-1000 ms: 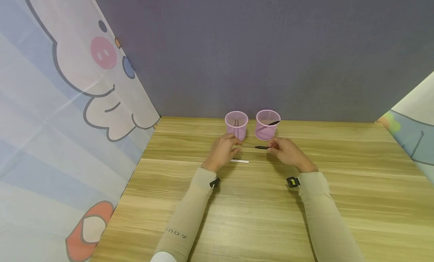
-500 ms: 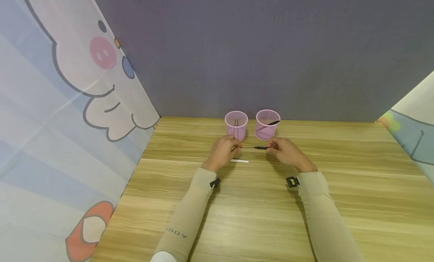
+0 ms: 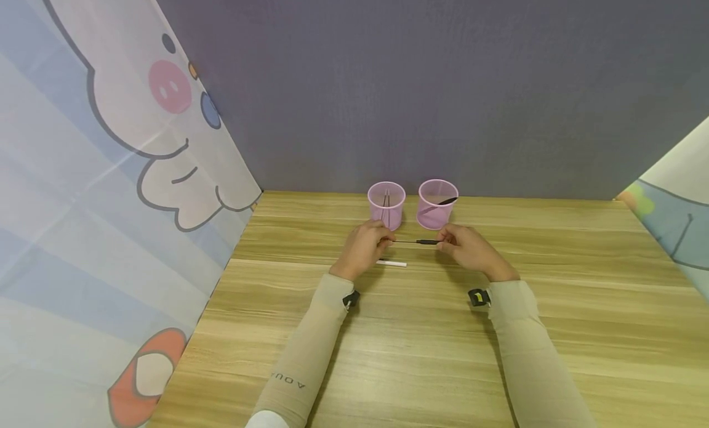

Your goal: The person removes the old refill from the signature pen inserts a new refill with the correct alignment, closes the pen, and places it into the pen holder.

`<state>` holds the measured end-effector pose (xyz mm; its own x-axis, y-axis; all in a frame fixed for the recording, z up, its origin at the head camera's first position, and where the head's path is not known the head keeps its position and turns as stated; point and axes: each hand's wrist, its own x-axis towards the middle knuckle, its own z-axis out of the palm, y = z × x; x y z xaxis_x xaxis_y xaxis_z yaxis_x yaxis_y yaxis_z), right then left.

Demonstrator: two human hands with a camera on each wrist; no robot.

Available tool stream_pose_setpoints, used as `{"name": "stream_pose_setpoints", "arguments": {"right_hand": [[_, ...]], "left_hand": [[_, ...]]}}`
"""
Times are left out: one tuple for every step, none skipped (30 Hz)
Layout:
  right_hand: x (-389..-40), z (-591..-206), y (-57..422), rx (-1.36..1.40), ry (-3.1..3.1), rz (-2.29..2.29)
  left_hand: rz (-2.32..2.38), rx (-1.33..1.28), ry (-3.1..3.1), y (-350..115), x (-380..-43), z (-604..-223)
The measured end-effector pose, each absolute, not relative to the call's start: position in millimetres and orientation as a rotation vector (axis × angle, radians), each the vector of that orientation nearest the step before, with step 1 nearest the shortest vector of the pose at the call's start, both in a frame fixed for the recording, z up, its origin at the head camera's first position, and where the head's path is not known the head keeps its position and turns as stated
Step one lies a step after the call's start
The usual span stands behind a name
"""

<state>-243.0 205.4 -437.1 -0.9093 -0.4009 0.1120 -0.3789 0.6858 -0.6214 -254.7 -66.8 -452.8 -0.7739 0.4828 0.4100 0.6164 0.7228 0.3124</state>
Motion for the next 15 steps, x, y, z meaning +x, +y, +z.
{"name": "stream_pose_setpoints", "arguments": {"right_hand": [[-243.0, -437.0, 205.7, -0.660, 2.855, -1.036], [-243.1, -436.9, 205.9, -0.658, 2.854, -1.035], [-243.0, -436.8, 206.2, -0.656, 2.853, -1.035], [-242.8, -436.8, 206.5, -0.657, 2.853, -1.033], [-242.7, -436.6, 206.8, -0.657, 2.853, -1.033], [-242.7, -436.5, 207.2, -0.657, 2.852, -1.032], [-242.6, -436.7, 207.5, -0.660, 2.851, -1.033], [-242.6, -436.5, 207.8, -0.658, 2.851, -1.035], [-242.4, -436.7, 208.1, -0.659, 2.851, -1.036], [-242.4, -436.7, 208.2, -0.659, 2.850, -1.038], [-242.4, -436.8, 208.4, -0.658, 2.850, -1.039], [-242.3, -437.0, 208.5, -0.658, 2.849, -1.039], [-242.2, -437.1, 208.6, -0.657, 2.848, -1.039], [-242.2, -436.8, 208.6, -0.653, 2.849, -1.038], [-242.2, -436.8, 208.6, -0.653, 2.849, -1.038]], "left_hand": [[-0.632, -0.859, -2.628, -66.8, -254.9, -452.8], [-0.633, -0.858, -2.630, -66.9, -254.9, -452.8], [-0.635, -0.857, -2.630, -67.0, -254.7, -452.5], [-0.636, -0.855, -2.630, -67.1, -254.6, -452.3], [-0.637, -0.853, -2.631, -67.3, -254.4, -452.0], [-0.638, -0.853, -2.632, -67.4, -254.2, -451.6], [-0.640, -0.852, -2.631, -67.6, -253.9, -451.1], [-0.640, -0.851, -2.632, -67.7, -253.7, -450.7], [-0.641, -0.850, -2.632, -67.8, -253.5, -450.2], [-0.639, -0.849, -2.632, -67.8, -253.4, -450.0], [-0.639, -0.849, -2.634, -67.9, -253.2, -449.8], [-0.639, -0.849, -2.633, -67.9, -253.2, -449.5], [-0.639, -0.848, -2.634, -67.9, -253.1, -449.5], [-0.639, -0.847, -2.636, -67.9, -253.1, -449.3], [-0.640, -0.846, -2.636, -68.0, -253.0, -449.3]]}}
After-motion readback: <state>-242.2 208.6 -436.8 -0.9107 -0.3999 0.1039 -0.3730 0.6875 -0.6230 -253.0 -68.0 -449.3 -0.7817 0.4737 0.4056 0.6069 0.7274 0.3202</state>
